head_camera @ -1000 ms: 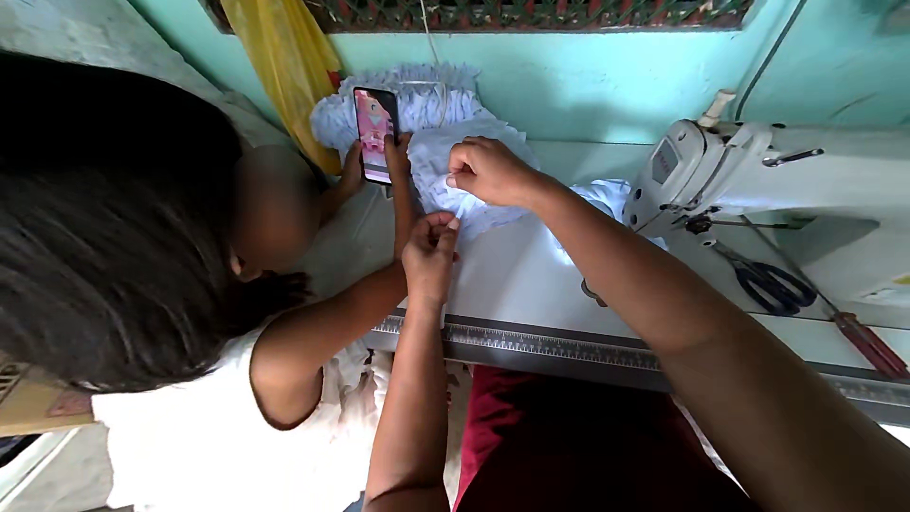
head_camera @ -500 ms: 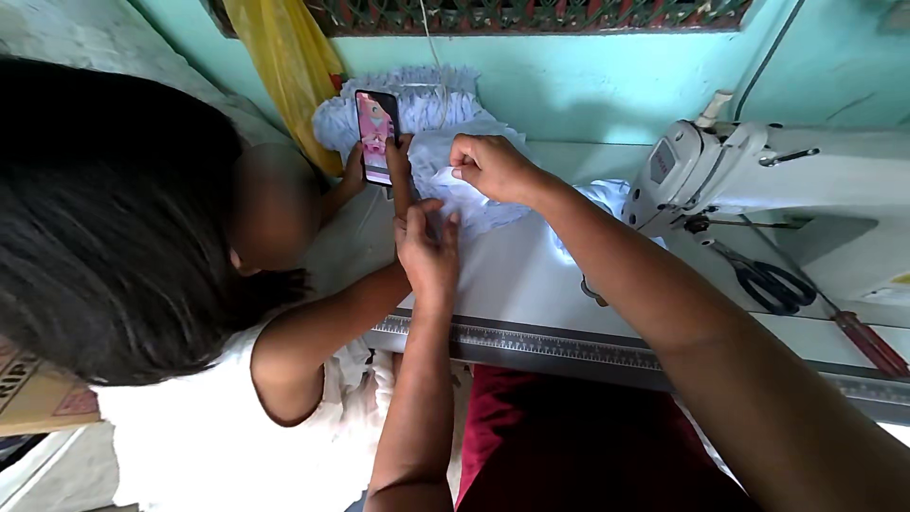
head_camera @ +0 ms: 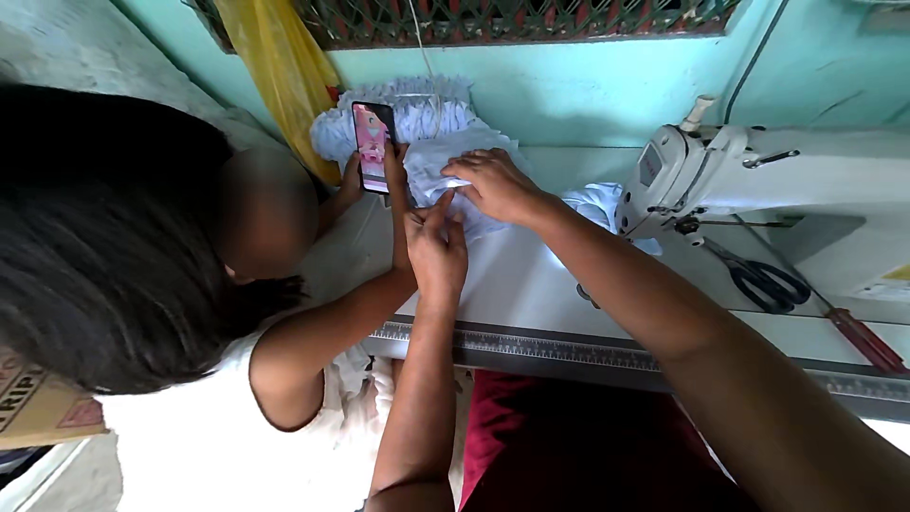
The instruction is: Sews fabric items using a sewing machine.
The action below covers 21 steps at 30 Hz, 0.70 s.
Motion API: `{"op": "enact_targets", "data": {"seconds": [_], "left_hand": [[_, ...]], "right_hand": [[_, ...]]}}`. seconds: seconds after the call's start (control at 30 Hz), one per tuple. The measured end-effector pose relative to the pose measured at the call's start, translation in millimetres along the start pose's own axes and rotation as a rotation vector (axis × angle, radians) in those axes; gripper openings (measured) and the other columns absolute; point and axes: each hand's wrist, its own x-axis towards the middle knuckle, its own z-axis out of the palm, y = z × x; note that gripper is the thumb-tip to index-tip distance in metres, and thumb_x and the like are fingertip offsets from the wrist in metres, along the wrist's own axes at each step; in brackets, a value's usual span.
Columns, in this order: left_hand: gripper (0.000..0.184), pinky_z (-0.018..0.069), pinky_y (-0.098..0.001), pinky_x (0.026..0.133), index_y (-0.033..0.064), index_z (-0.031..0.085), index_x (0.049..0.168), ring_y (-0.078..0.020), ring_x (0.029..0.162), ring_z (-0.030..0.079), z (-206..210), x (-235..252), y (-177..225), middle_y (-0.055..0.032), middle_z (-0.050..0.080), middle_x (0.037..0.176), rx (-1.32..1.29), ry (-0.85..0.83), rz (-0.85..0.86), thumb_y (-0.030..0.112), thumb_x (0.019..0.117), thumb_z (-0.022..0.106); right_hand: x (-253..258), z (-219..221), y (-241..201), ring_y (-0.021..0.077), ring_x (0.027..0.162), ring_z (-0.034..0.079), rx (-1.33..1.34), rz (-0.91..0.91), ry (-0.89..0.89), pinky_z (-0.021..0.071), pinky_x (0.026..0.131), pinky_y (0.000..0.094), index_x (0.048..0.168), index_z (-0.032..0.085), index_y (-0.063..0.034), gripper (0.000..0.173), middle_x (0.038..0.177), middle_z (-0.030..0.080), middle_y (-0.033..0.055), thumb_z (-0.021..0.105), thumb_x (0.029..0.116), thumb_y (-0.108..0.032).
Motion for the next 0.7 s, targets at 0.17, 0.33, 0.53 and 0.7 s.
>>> {"op": "enact_targets", "data": {"seconds": [0.17,0.33,0.53,0.7], "left_hand": [[0.030,0.0430,-0.0245,0.061,0.0137,0.067,0.131,-0.0112,0.073,0.051,0,-4,12,-0.0082,0.057,0.107,-0.127,0.015,0.016,0.020,0.1025,0.061],[0.037,0.0555,-0.0319,0.094,-0.0008,0.046,0.142,-0.0125,0.106,0.065,19,18,37,-0.0104,0.058,0.132,-0.791,-0.115,-0.232,0.011,0.1077,0.041],[0.052,0.0465,-0.0387,0.111,-0.0001,0.021,0.158,-0.0276,0.135,0.053,68,74,60,-0.0221,0.036,0.157,-1.163,-0.028,-0.525,0.024,0.1131,0.029],[0.062,0.0512,-0.0375,0.097,0.0116,0.043,0.140,-0.0174,0.111,0.060,82,99,68,-0.0082,0.058,0.124,-1.539,0.078,-0.576,0.052,0.1096,0.006]], "right_hand": [[11,-16,5,0.0370,0.110,0.069,0.113,0.072,0.056,0.0492,0.100,0.0562,0.129,0.067,-0.0024,0.032,0.114,0.073,0.0205,0.045,0.1068,-0.010],[25,-47,6,0.0357,0.108,0.068,0.270,0.230,0.099,0.0497,0.099,0.0522,0.125,0.066,0.0037,0.032,0.112,0.071,0.0238,0.046,0.1085,-0.014],[32,-63,18,0.0305,0.112,0.067,0.375,0.276,0.195,0.0490,0.102,0.0485,0.127,0.066,0.0017,0.031,0.116,0.071,0.0211,0.047,0.1087,-0.015],[-3,-57,8,0.0320,0.108,0.070,0.300,0.064,0.296,0.0526,0.099,0.0494,0.129,0.067,-0.0007,0.032,0.114,0.073,0.0203,0.048,0.1057,-0.009]]}}
